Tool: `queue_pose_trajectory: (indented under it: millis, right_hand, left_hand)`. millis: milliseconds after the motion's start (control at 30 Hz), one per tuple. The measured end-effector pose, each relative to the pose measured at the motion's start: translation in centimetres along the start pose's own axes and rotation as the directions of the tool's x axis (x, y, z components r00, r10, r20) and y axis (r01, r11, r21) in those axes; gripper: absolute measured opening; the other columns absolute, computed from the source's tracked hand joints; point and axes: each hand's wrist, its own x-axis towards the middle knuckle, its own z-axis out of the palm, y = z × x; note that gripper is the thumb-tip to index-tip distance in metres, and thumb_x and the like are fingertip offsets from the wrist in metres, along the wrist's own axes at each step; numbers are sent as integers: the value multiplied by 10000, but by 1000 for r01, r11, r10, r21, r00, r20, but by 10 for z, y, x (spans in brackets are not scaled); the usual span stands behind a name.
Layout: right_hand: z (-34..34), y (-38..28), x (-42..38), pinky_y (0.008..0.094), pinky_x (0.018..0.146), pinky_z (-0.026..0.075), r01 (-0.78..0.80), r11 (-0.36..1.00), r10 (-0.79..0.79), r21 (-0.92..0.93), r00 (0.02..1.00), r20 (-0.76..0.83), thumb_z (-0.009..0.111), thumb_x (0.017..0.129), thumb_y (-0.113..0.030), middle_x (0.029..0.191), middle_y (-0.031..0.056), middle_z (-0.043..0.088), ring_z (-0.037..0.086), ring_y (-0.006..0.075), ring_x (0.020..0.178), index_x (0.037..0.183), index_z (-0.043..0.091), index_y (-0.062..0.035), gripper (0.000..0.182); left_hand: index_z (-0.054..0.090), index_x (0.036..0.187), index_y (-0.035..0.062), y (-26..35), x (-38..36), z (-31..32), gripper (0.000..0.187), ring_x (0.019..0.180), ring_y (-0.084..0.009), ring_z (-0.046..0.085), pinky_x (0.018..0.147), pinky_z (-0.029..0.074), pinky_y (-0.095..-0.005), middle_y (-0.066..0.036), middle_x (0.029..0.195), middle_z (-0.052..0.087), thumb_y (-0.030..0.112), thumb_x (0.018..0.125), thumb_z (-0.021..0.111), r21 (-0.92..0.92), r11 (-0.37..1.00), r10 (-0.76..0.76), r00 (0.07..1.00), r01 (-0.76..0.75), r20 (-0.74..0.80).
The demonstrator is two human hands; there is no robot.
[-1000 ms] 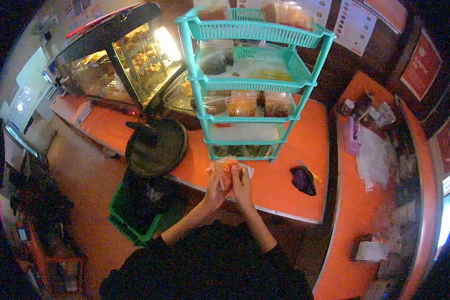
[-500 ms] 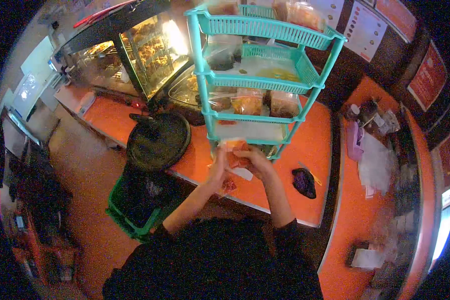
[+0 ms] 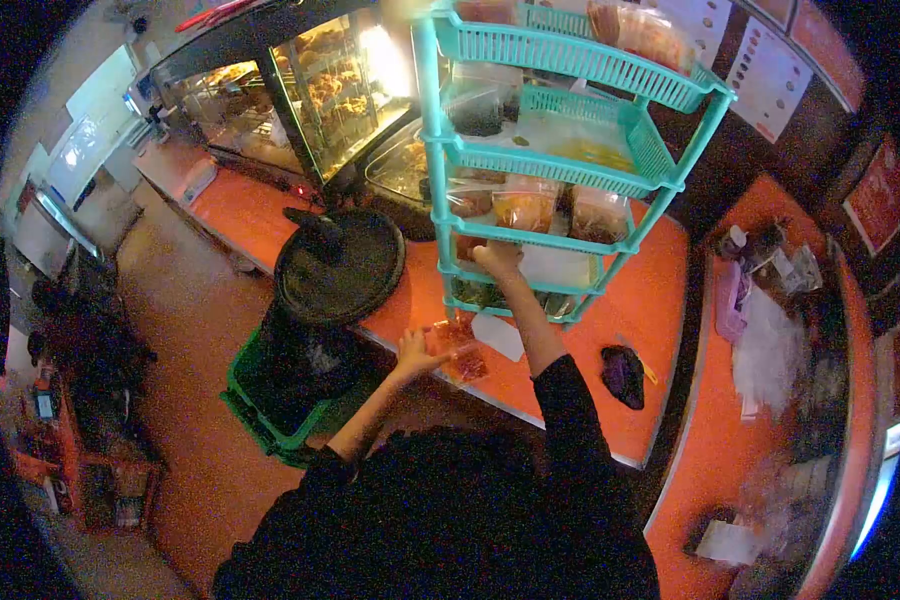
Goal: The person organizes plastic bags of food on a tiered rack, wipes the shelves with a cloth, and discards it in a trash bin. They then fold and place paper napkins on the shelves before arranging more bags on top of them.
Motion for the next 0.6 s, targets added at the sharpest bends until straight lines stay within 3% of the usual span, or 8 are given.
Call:
queue_pose_trajectory:
  millis: [100,167,267,333,400,467,567,600]
  right_hand:
    - [-8,4,-4,572,1040,279,-48,993,48,-105,999,-2,702,674,-539,1448,203,355,336,433,1314,1384,413,-176,848]
    - [-10,9,-12,591,1001,305,-50,989,34,-136,993,-114,700,695,-493,1389,216,413,386,465,1249,1345,456,-191,757]
    - [-34,1,-46,577,951,349,86,979,-118,-186,978,-172,693,742,-417,1305,220,470,423,469,1188,1252,515,-113,620]
    - [-20,23,-68,537,851,400,189,953,-293,-236,767,-570,679,780,-320,1169,188,534,499,413,1070,1128,560,-42,461]
    - [-66,27,-132,506,761,417,440,898,-399,-12,803,-443,648,797,-180,1026,174,569,537,372,963,1070,574,-15,327]
    - [-80,82,-177,476,697,417,491,823,-566,-285,666,-485,617,779,-81,917,168,570,550,358,861,1084,573,-30,312]
    - [-108,191,-201,458,679,422,65,974,-182,-219,801,-570,592,730,-2,892,162,579,553,384,842,983,579,-20,254]
    - [-107,249,-206,477,703,430,-107,960,-72,-260,799,-597,596,725,9,906,172,583,554,398,873,968,570,-26,247]
  left_hand:
    - [331,1351,41,27,-13,-8,929,1233,-439,349,1036,256,-559,-250,1319,361,531,674,738,145,987,-79,997,75,25]
    - [287,1384,27,35,-12,0,995,1262,-469,314,1051,232,-581,-275,1367,312,551,668,739,210,974,-102,992,85,71]
    - [318,1333,-79,23,2,35,997,1305,-485,274,1051,239,-603,-309,1417,279,561,685,723,344,911,-229,973,228,-38]
    - [360,1286,-91,2,4,62,948,1272,-474,312,1031,267,-592,-300,1372,326,561,695,713,397,893,-192,978,209,-83]
    - [403,1240,-104,9,1,68,904,1239,-462,350,1011,294,-580,-290,1328,374,561,705,703,435,876,-161,977,206,-140]
    - [494,1095,-98,41,-16,47,741,1128,-438,412,940,350,-542,-261,1187,445,508,724,706,324,926,-125,968,193,-217]
    - [533,958,-62,28,-19,67,552,1018,-408,441,889,359,-522,-241,1057,467,420,750,702,214,975,26,931,57,-365]
    - [532,881,-41,40,-23,61,394,946,-369,511,795,425,-490,-245,1018,485,298,776,703,28,1000,3,944,7,-329]
